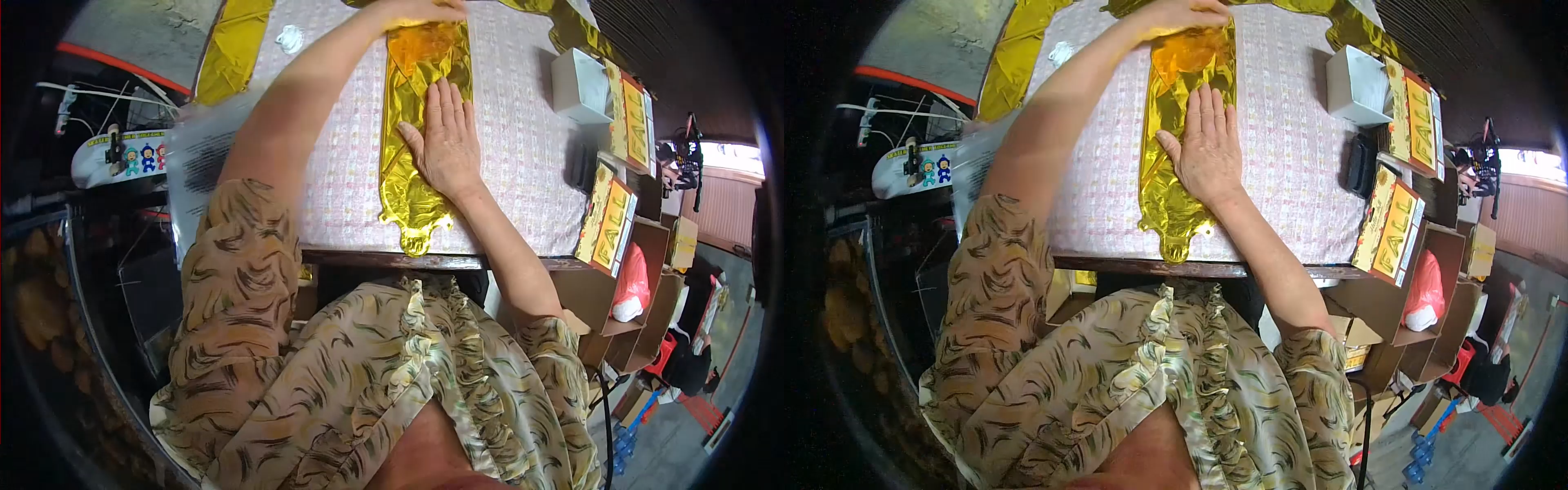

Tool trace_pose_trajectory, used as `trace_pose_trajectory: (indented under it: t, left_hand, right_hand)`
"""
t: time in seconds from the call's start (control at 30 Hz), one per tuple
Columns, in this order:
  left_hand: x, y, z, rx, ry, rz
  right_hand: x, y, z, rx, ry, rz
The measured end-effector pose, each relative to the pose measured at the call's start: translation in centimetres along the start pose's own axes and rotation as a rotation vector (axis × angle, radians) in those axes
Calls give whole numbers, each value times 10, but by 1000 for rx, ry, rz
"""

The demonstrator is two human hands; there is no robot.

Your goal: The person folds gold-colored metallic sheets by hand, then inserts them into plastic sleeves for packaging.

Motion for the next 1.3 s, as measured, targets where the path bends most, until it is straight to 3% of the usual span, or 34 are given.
trace_pose_trajectory:
  t: [0.03, 0.1, 0.13, 0.2, 0.23, 0.3, 0.67, 0.83, 0.97, 1.03, 1.07, 1.1, 1.17, 1.3]
  left_hand:
    - [15, 4, -9, -96, 116, -25]
    - [64, -47, -3, 32, 244, -268]
    - [66, -39, -15, 33, 243, -262]
    - [74, -16, -47, 261, 354, 693]
    - [80, -26, -48, 261, 358, 699]
    - [90, -79, -50, 443, 337, 624]
    - [78, -87, -43, 339, 294, 778]
    - [87, -114, -34, 320, 284, 426]
    - [82, -79, -39, 349, 367, 301]
    - [68, -64, -44, 472, 264, 70]
    - [63, -50, -50, 184, 228, 88]
    - [67, -45, -49, 182, 235, 89]
    - [73, -46, -43, 384, 207, 196]
    - [68, -47, -39, 371, 183, 264]
  right_hand:
    - [-1, 1, 0, -7, -14, -2]
    - [-1, 2, 1, -11, -8, -1]
    - [-1, 1, 0, -12, -15, -1]
    - [0, 1, -1, -12, -23, -1]
    - [0, 1, 0, -11, -33, -6]
    - [-1, 1, 0, -9, -21, -2]
    - [-3, 0, -1, 0, 9, -16]
    - [-1, 0, 0, 4, 31, -19]
    - [-2, 0, -1, 9, 30, -36]
    - [0, 0, 0, 1, 30, -26]
    - [1, 0, 0, -1, 38, -5]
    - [2, 0, 0, 5, 41, -4]
    - [4, -1, 0, 5, 35, -6]
    - [3, -1, 0, 6, 27, -16]
Point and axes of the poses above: each hand's wrist, its own z-axis towards the middle knuckle, its own x-axis out of the back of the hand, y = z × x, the point moved 6 cm from there along z, towards the middle knuckle, and after that the axes turned 11 degrees about -z, right-handed, at the moved point
